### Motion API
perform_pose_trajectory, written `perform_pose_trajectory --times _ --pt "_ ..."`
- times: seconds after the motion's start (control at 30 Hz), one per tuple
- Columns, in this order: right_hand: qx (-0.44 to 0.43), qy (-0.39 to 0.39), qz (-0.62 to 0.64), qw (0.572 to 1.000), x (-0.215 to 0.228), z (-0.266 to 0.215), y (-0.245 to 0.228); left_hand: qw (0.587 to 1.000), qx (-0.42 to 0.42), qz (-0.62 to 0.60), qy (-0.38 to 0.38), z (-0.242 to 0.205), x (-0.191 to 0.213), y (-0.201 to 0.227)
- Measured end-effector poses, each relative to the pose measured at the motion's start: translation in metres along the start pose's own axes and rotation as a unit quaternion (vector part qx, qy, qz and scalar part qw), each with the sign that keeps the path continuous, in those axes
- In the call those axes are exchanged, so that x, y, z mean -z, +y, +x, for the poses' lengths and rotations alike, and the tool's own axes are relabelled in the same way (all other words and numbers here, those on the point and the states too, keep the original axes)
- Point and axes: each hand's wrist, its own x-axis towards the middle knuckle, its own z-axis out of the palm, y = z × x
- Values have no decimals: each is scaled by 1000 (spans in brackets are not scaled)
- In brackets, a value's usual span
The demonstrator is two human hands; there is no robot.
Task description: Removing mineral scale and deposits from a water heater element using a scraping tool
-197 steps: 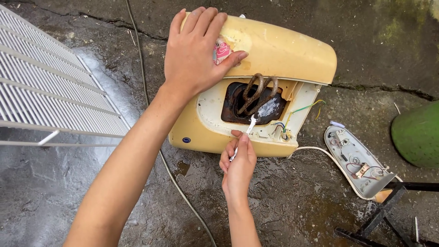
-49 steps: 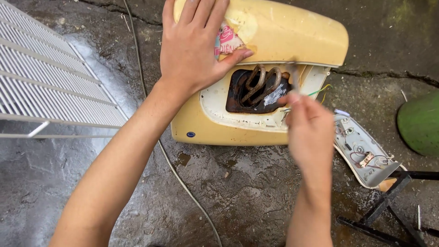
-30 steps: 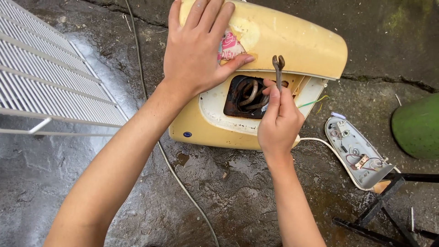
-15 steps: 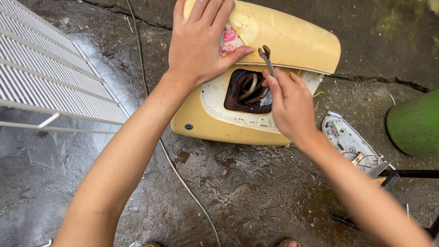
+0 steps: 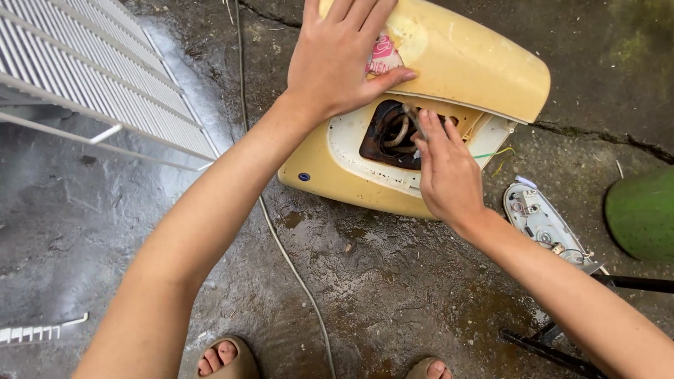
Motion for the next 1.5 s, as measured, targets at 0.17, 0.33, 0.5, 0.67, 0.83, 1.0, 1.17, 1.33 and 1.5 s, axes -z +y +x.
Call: perform_pose_trajectory --times 0.17,0.33,0.5,0.67,0.83,1.0,1.17,1.33,1.5 --pt "-76 -11 67 995 8 7 0 999 10 -30 7 3 0 3" --pt "-122 60 210 968 45 17 15 999 -1 -43 18 9 -5 -6" --pt "-136 -23 124 983 48 0 40 999 10 -49 11 14 -13 -12" --pt "-110 143 258 949 26 -18 54 999 19 -43 6 18 -33 -22" --pt "-160 -151 65 973 -7 -15 58 999 12 -53 -1 23 -29 -26" --pt "-115 119 230 959 11 -7 62 999 22 -38 -8 20 -35 -24" --pt "-162 -108 129 972 12 -1 60 999 4 -50 2 21 -22 -18" --pt "-132 62 195 970 16 -2 64 999 8 -48 8 17 -26 -19" --pt "-195 51 217 955 47 9 60 999 9 -34 2 16 -27 -19"
